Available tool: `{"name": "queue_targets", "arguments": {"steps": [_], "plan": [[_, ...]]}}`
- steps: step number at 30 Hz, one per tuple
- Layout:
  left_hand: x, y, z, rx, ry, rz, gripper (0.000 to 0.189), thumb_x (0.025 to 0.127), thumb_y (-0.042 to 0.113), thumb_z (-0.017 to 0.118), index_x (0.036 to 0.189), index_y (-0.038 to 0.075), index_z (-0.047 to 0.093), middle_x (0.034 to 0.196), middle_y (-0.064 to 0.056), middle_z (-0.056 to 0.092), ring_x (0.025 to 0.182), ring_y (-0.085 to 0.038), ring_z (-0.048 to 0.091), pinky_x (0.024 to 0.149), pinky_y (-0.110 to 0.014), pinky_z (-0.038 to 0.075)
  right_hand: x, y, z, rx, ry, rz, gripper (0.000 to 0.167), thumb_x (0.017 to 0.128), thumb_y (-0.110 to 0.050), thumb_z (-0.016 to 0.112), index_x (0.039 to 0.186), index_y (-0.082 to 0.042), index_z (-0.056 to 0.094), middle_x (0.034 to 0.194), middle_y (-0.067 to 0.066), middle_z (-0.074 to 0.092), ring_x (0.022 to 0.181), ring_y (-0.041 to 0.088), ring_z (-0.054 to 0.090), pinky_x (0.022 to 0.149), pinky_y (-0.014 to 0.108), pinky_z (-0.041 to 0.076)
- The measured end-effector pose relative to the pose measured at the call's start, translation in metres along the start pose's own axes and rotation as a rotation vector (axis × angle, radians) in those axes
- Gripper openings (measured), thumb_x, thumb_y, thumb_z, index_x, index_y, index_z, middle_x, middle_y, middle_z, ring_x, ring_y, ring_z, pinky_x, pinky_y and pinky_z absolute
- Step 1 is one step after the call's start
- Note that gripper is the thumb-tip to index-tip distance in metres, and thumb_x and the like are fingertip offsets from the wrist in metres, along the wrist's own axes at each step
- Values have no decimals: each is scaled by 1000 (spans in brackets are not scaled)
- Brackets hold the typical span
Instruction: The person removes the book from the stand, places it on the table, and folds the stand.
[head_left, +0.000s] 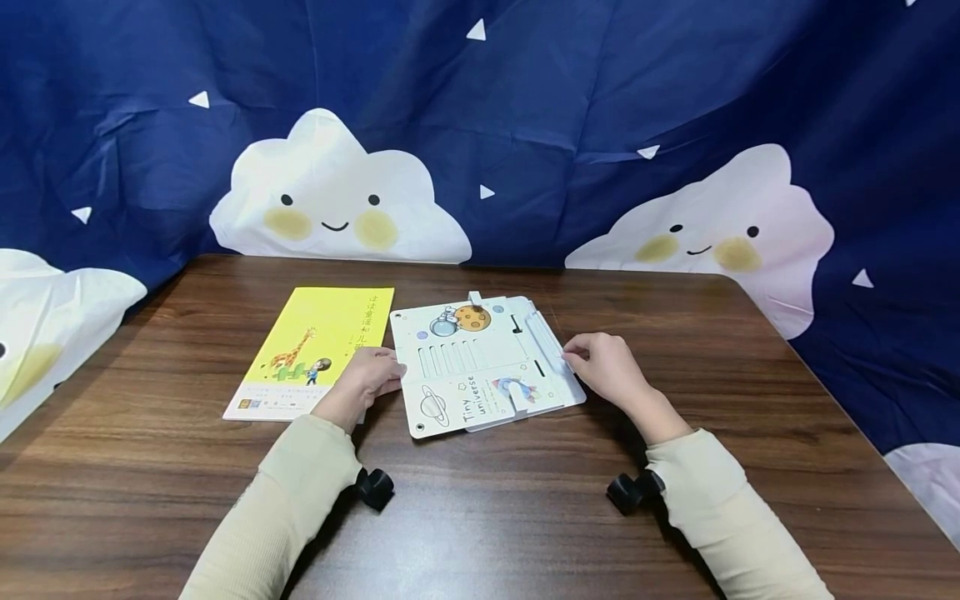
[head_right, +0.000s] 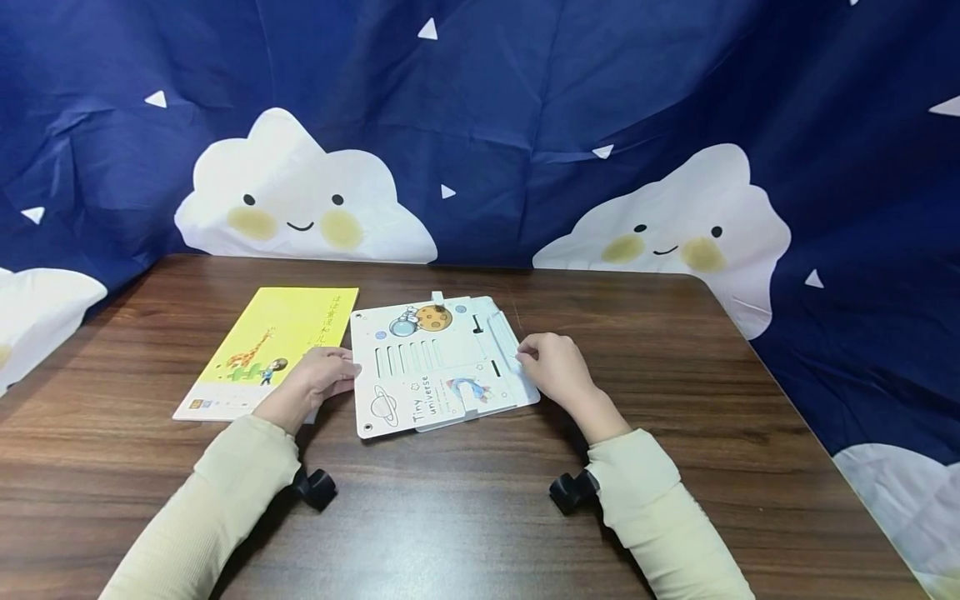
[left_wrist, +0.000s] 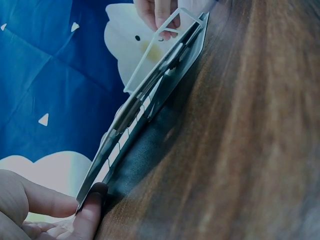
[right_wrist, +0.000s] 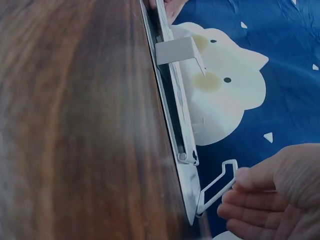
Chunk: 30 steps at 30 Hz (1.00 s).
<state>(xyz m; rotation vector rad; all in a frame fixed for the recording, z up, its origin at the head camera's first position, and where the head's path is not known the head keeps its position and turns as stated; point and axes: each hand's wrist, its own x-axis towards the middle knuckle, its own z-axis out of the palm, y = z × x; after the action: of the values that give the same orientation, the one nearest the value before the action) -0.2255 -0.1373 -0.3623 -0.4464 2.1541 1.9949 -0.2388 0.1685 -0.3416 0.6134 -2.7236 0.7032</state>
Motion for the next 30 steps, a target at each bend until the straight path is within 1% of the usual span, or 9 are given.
{"name": "queue_targets", "arguments": {"steps": [5, 8, 14, 17, 20, 24, 25, 27, 30], "plan": [[0, 1, 0, 9, -1, -7, 25, 76, -12, 45, 100, -13, 49, 90, -16, 55, 69, -14, 55, 70, -28, 48, 1, 4, 2, 19, -5, 2, 5, 76, -8, 63, 74, -4, 67, 65, 1, 60, 53, 12, 45, 51, 29, 38], [0, 1, 0, 10, 1, -9, 22, 75, -12, 46, 97, -13, 49, 90, -15, 54, 69, -14, 55, 70, -27, 48, 1, 4, 4, 25, 3, 4, 5, 76, -8, 64, 73, -5, 67, 65, 1, 59, 53, 12, 44, 50, 27, 37], [0, 0, -2, 9, 4, -9, 24, 75, -12, 46, 99, -13, 49, 91, -16, 53, 70, -14, 54, 72, -28, 48, 1, 5, 7, 19, 25, -11, 5, 75, -8, 65, 71, -5, 67, 65, 1, 60, 53, 13, 44, 51, 28, 37], [-1, -1, -3, 6, -1, 2, 19, 75, -12, 46, 94, -11, 49, 91, -15, 53, 70, -14, 54, 72, -29, 47, 1, 5, 9, 19, 38, -27, 5, 74, -7, 66, 70, -5, 66, 64, 1, 60, 53, 13, 44, 51, 30, 38], [0, -1, -3, 3, 0, 9, 12, 74, -12, 46, 85, -7, 47, 89, -14, 53, 69, -13, 53, 72, -28, 48, 0, 5, 12, 21, 43, -36, 5, 74, -8, 66, 69, -6, 66, 63, 1, 60, 53, 14, 45, 51, 31, 38], [0, -2, -2, 0, 3, 7, 11, 73, -13, 46, 82, -5, 47, 89, -14, 53, 69, -13, 54, 72, -28, 48, 0, 5, 16, 20, 32, -38, 6, 74, -8, 66, 68, -7, 66, 64, 1, 60, 56, 15, 48, 54, 32, 40], [0, -2, -2, -1, 4, 5, 12, 74, -13, 46, 84, -6, 48, 91, -15, 53, 70, -14, 54, 72, -29, 47, -1, 5, 16, 21, 29, -40, 6, 74, -8, 66, 68, -7, 66, 65, 1, 61, 57, 16, 49, 55, 33, 41], [1, -1, -1, -3, 7, 2, 11, 74, -13, 46, 82, -6, 48, 91, -15, 54, 70, -14, 54, 72, -29, 48, -1, 5, 17, 21, 22, -47, 6, 73, -8, 66, 68, -8, 66, 66, 1, 61, 59, 17, 51, 57, 34, 41], [1, -1, 0, -4, 8, -3, 12, 74, -12, 47, 86, -8, 49, 92, -16, 54, 71, -15, 55, 72, -29, 48, -1, 5, 19, 10, 16, -69, 6, 72, -7, 67, 67, -8, 65, 66, 1, 61, 61, 18, 53, 59, 36, 42]]}}
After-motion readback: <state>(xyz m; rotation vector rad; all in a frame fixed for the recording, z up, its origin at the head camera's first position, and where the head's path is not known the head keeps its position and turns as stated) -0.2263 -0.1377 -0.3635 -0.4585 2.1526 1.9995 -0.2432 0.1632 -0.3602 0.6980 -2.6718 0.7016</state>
